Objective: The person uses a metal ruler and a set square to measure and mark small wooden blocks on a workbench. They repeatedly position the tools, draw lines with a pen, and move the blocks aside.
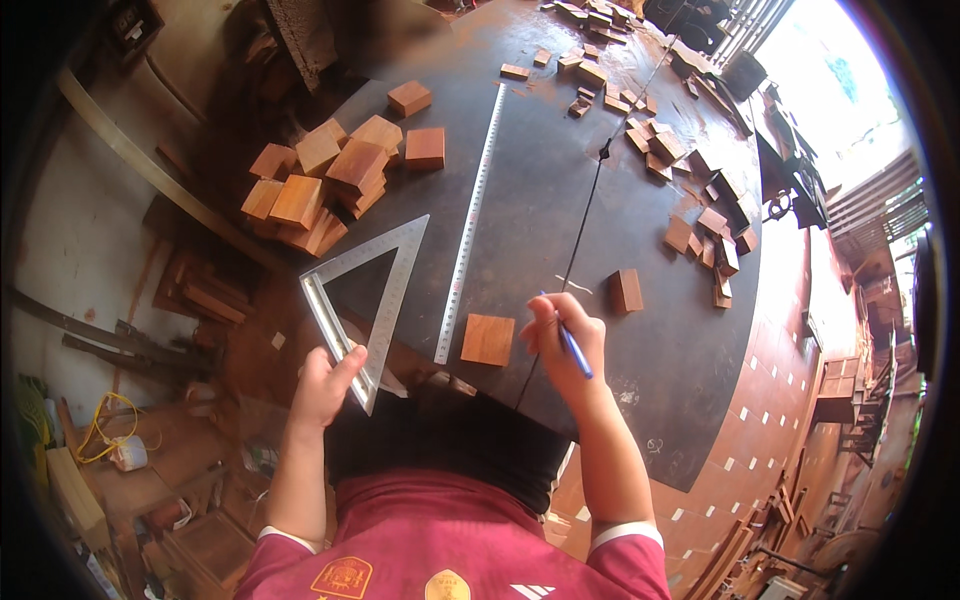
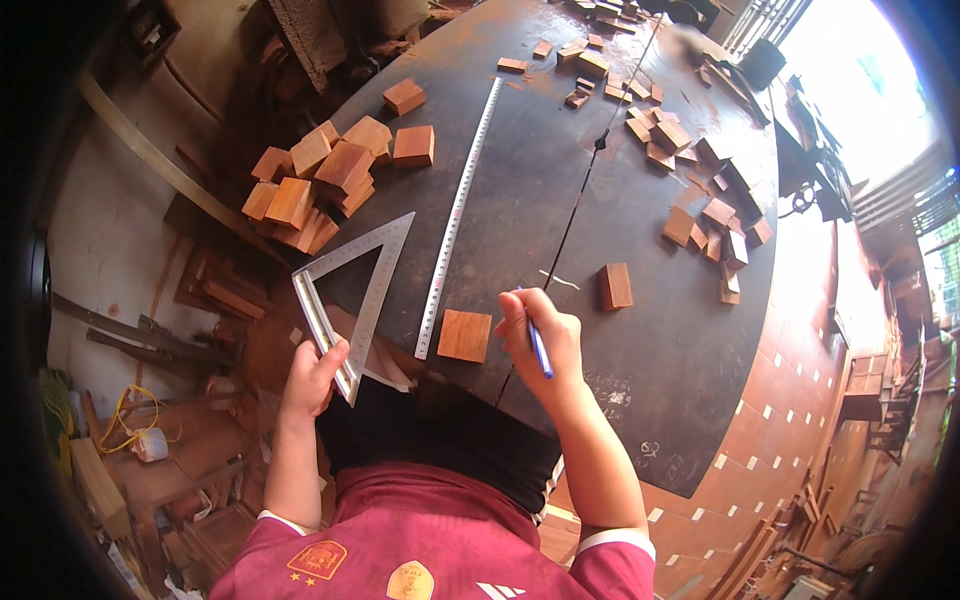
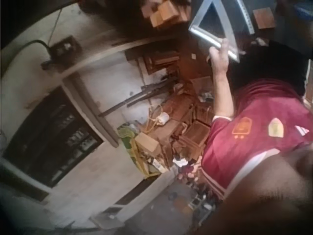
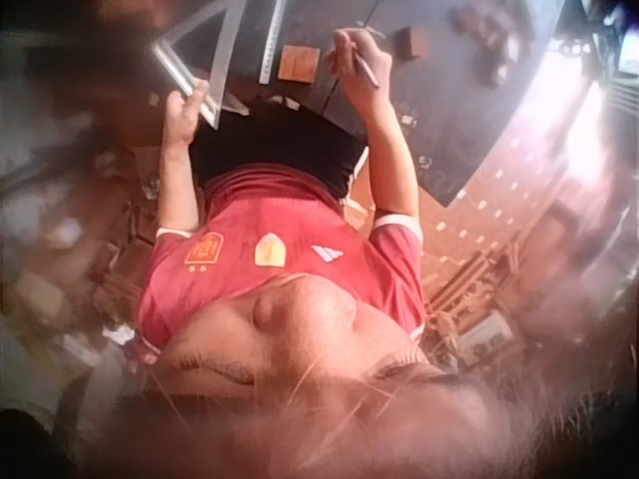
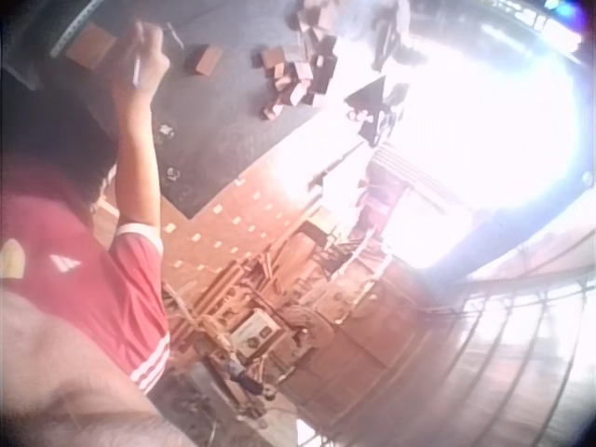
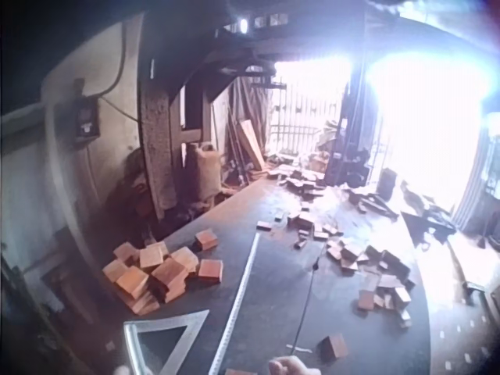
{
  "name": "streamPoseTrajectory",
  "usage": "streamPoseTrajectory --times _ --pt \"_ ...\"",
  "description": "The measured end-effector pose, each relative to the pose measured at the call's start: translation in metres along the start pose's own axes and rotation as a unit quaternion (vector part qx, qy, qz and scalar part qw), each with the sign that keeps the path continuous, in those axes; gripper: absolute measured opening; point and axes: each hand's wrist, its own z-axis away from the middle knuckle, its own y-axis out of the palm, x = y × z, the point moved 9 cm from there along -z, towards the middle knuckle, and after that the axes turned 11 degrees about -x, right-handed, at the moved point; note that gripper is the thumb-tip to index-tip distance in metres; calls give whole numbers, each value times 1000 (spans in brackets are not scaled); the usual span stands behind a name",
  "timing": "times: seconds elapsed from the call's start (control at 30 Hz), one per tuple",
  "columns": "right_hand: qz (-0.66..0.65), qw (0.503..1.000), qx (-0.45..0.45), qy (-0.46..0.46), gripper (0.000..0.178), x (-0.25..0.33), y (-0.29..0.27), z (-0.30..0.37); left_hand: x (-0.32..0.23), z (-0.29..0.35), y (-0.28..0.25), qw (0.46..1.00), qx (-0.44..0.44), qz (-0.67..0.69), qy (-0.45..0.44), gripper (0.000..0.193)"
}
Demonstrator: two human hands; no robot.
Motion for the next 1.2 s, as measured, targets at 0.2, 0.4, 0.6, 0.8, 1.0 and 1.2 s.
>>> streamPoseTrajectory --times 0.2,0.4,0.6,0.8,1.0,1.2 --pt "178 958 10 -224 58 33 10 13 5 -20 -1 998 -51 43 -1 26" --pt "258 935 5 -243 79 41 27 32 -6 -7 16 995 -77 67 -9 27" --pt "242 943 8 -227 62 33 28 33 -10 -6 12 998 -64 16 10 25" --pt "133 969 -5 -206 55 31 16 22 -12 -15 5 993 -59 -62 75 24" --pt "103 976 -52 -185 53 24 7 15 -67 5 -1 896 -238 -306 217 45" --pt "-100 984 66 133 46 -20 15 12 -99 42 45 826 -204 -347 395 37"
